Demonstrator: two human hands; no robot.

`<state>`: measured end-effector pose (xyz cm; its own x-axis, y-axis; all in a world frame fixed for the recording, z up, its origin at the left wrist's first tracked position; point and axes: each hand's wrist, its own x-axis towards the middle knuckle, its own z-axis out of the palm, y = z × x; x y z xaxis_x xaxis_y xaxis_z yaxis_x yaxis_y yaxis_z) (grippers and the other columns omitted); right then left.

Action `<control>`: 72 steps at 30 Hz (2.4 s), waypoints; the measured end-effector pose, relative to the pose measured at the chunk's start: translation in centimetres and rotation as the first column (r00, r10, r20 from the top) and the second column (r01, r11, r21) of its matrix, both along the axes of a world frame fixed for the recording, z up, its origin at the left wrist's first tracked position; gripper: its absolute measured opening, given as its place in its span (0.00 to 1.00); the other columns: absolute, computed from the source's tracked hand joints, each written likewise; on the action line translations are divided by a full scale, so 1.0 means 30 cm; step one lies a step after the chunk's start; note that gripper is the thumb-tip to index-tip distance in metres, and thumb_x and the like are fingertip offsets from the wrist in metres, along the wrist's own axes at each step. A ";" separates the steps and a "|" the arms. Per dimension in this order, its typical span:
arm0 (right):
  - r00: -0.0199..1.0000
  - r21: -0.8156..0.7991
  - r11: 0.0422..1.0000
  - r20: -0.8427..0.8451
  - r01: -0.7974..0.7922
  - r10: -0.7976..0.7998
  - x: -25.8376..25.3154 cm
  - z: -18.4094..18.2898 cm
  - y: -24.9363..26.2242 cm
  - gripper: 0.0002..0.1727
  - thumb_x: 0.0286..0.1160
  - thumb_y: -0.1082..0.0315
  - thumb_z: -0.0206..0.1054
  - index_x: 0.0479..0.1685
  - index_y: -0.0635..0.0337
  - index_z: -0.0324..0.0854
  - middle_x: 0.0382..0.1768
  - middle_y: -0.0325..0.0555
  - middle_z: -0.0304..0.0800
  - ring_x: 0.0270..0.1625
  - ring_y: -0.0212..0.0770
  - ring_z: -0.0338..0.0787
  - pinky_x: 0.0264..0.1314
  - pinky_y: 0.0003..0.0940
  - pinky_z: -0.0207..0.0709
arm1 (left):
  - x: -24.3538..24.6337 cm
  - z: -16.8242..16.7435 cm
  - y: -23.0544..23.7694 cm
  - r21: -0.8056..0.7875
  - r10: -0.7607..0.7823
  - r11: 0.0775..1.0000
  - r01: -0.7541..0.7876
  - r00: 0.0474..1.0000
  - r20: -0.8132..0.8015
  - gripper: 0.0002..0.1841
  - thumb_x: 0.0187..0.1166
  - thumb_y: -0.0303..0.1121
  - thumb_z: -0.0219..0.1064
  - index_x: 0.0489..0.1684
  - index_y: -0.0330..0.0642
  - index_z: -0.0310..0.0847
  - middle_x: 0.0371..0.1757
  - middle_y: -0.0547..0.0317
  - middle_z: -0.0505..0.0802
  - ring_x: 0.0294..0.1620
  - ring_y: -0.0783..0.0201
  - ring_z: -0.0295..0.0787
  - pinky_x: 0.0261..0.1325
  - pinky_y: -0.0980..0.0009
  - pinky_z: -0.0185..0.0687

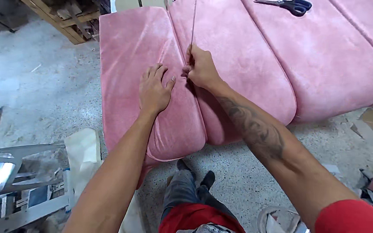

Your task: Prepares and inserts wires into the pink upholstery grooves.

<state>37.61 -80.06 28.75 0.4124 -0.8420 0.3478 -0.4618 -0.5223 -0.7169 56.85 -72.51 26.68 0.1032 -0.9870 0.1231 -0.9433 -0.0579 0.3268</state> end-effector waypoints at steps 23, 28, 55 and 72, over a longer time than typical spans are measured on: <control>0.997 0.199 0.980 0.075 0.001 -0.016 -0.331 -0.111 0.677 0.07 0.74 0.72 0.69 0.42 0.54 0.74 0.31 0.35 0.91 0.24 0.33 0.90 0.23 0.33 0.89 | -0.007 0.003 -0.029 -0.024 0.148 0.988 -0.153 0.977 -0.154 0.25 0.89 0.33 0.42 0.74 0.62 0.81 0.85 0.78 0.77 0.92 0.66 0.59 0.95 0.43 0.35; 1.000 -0.172 0.985 -0.031 -0.008 0.003 -0.287 -0.166 0.653 0.01 0.76 0.75 0.64 0.39 0.60 0.80 0.37 0.44 0.92 0.37 0.34 0.93 0.39 0.31 0.91 | -0.006 0.002 -0.012 -0.044 0.134 0.989 -0.143 0.977 -0.165 0.26 0.89 0.33 0.40 0.73 0.64 0.82 0.85 0.80 0.77 0.92 0.68 0.59 0.96 0.45 0.34; 0.978 -0.072 0.977 0.081 0.200 -0.194 -0.301 -0.240 0.840 0.03 0.71 0.76 0.64 0.39 0.61 0.80 0.33 0.42 0.90 0.32 0.36 0.91 0.35 0.35 0.89 | -0.024 0.016 -0.003 -0.080 0.111 0.990 -0.117 0.991 -0.075 0.26 0.87 0.33 0.43 0.74 0.62 0.81 0.83 0.73 0.80 0.88 0.63 0.67 0.92 0.44 0.47; 0.986 -0.171 0.974 -0.050 0.147 -0.158 -0.199 -0.104 0.502 0.05 0.68 0.75 0.68 0.40 0.61 0.83 0.28 0.42 0.92 0.28 0.37 0.92 0.31 0.39 0.89 | -0.024 -0.005 -0.006 -0.062 0.129 0.989 -0.137 0.985 -0.117 0.26 0.87 0.33 0.41 0.74 0.66 0.82 0.84 0.82 0.78 0.91 0.67 0.61 0.94 0.44 0.42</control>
<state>31.65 -64.99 25.63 0.3091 -0.8291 0.4658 -0.5867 -0.5517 -0.5928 56.12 -72.69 26.52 0.2499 -0.9530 0.1714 -0.8860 -0.1537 0.4375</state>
